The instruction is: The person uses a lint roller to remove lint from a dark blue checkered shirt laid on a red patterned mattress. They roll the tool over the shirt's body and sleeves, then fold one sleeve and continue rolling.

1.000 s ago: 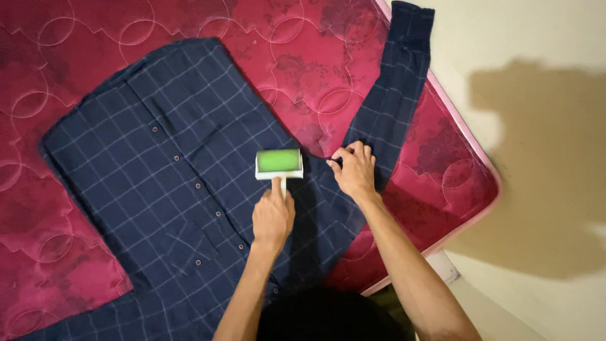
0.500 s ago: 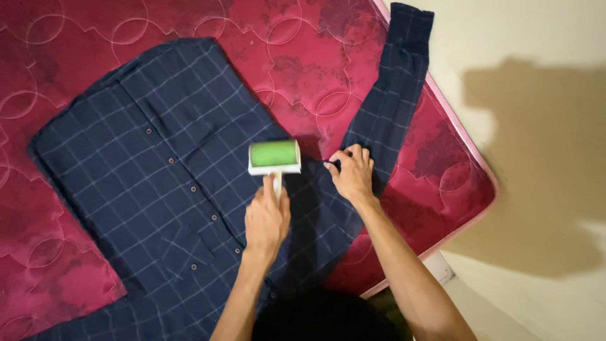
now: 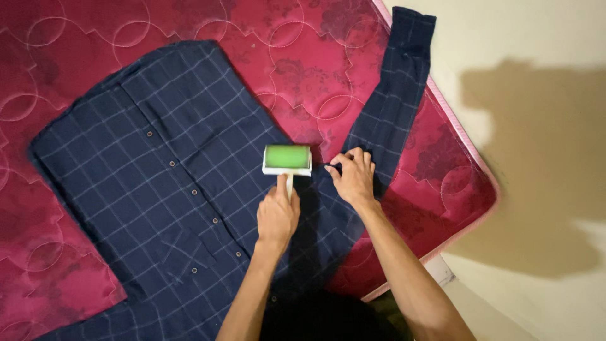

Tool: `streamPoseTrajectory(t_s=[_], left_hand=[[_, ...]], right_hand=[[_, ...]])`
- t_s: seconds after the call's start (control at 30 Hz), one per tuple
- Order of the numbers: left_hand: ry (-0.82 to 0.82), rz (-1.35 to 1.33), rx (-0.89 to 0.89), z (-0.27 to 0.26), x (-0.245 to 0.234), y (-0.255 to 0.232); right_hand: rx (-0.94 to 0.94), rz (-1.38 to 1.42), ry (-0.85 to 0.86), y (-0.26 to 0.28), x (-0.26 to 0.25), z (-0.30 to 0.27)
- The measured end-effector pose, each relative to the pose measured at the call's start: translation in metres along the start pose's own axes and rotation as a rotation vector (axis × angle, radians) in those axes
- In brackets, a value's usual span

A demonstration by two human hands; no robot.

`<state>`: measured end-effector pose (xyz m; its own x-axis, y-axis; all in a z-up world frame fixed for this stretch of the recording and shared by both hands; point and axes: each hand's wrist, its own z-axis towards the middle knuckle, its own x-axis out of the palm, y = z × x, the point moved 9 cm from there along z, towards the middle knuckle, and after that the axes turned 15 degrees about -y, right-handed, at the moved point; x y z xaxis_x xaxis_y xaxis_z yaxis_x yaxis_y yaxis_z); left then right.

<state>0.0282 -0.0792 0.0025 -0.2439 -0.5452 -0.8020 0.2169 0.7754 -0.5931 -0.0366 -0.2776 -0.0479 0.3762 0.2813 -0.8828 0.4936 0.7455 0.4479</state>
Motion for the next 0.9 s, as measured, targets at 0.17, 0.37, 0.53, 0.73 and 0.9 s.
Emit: streamPoseTrajectory(t_s=[0.17,0.37,0.53,0.73,0.9], left_hand=[[-0.048,-0.025,-0.012,0.012,-0.002,-0.006],[-0.069,-0.035,-0.033,-0.020,-0.020,-0.004],[-0.077,-0.024,-0.084,-0.038,-0.035,0.009],[-0.019,0.023,-0.053,-0.015,-0.015,0.024],[-0.121,-0.028,0.015,0.033,0.000,0.019]], right_hand=[[0.008,-0.004,0.011,0.000,0.000,0.000],[0.008,0.011,-0.005,0.000,-0.001,0.002],[0.023,0.014,0.014,-0.001,0.000,0.003],[0.002,0.009,-0.003,0.001,0.000,0.003],[0.019,-0.005,0.015,-0.001,0.002,0.003]])
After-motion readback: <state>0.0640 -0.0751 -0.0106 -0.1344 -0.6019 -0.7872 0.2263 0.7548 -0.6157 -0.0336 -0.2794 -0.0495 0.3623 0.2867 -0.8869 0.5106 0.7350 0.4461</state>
